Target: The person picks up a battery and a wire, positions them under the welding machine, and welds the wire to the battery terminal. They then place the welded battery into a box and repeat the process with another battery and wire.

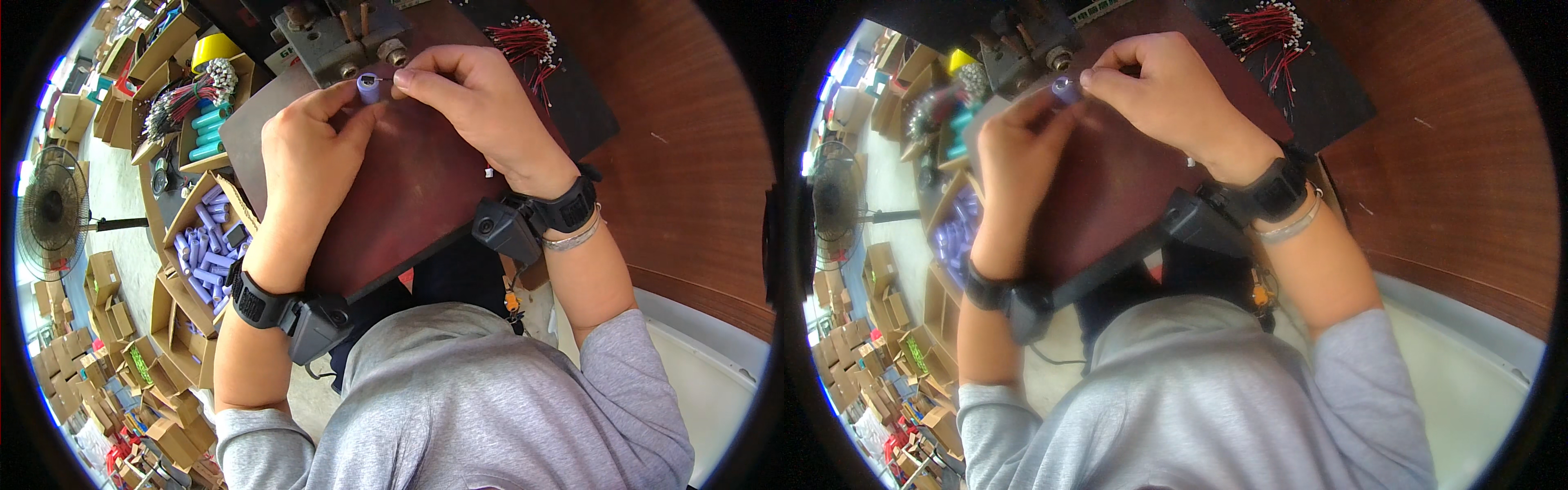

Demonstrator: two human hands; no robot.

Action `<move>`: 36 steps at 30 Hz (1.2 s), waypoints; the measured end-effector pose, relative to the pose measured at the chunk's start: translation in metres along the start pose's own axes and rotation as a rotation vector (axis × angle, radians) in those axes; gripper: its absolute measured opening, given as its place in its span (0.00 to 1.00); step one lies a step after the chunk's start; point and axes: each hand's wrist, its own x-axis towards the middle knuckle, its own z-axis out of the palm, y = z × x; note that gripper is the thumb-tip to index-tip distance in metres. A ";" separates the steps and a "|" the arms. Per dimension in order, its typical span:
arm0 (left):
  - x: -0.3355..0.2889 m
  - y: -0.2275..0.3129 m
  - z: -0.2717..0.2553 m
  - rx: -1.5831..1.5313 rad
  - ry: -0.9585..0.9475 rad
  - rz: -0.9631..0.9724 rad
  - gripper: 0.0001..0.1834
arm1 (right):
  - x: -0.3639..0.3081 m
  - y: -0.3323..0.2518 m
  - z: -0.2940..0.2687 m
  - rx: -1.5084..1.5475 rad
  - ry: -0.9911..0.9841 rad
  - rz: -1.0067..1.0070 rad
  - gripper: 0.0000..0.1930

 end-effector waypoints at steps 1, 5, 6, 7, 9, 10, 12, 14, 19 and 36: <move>0.000 0.000 0.000 -0.014 0.004 -0.010 0.12 | 0.000 0.000 0.000 0.000 0.000 -0.001 0.11; -0.001 0.002 -0.003 -0.008 -0.034 -0.015 0.12 | -0.003 -0.003 0.000 -0.010 -0.002 -0.004 0.11; -0.001 0.001 -0.004 -0.003 -0.027 -0.013 0.12 | -0.002 -0.004 0.001 -0.027 -0.005 -0.008 0.11; -0.002 0.000 -0.002 0.012 -0.009 0.007 0.12 | -0.002 -0.004 0.001 -0.023 -0.008 -0.017 0.11; -0.002 0.000 -0.001 0.028 0.011 0.030 0.12 | -0.003 -0.002 0.000 -0.003 -0.003 0.005 0.11; -0.001 0.002 -0.001 0.023 0.002 0.030 0.12 | -0.002 -0.002 -0.001 -0.002 -0.003 0.001 0.11; -0.001 0.002 -0.001 0.005 -0.017 0.015 0.12 | -0.002 -0.002 -0.001 -0.022 -0.014 0.005 0.11; -0.002 0.002 -0.002 0.009 -0.023 0.018 0.12 | -0.004 -0.008 -0.002 -0.005 -0.013 0.013 0.11; 0.000 0.008 -0.006 0.065 -0.058 -0.017 0.12 | -0.002 -0.002 0.000 0.087 -0.002 0.012 0.11; -0.001 0.000 -0.001 -0.028 -0.013 -0.012 0.14 | -0.013 -0.011 -0.018 -0.008 -0.080 -0.013 0.11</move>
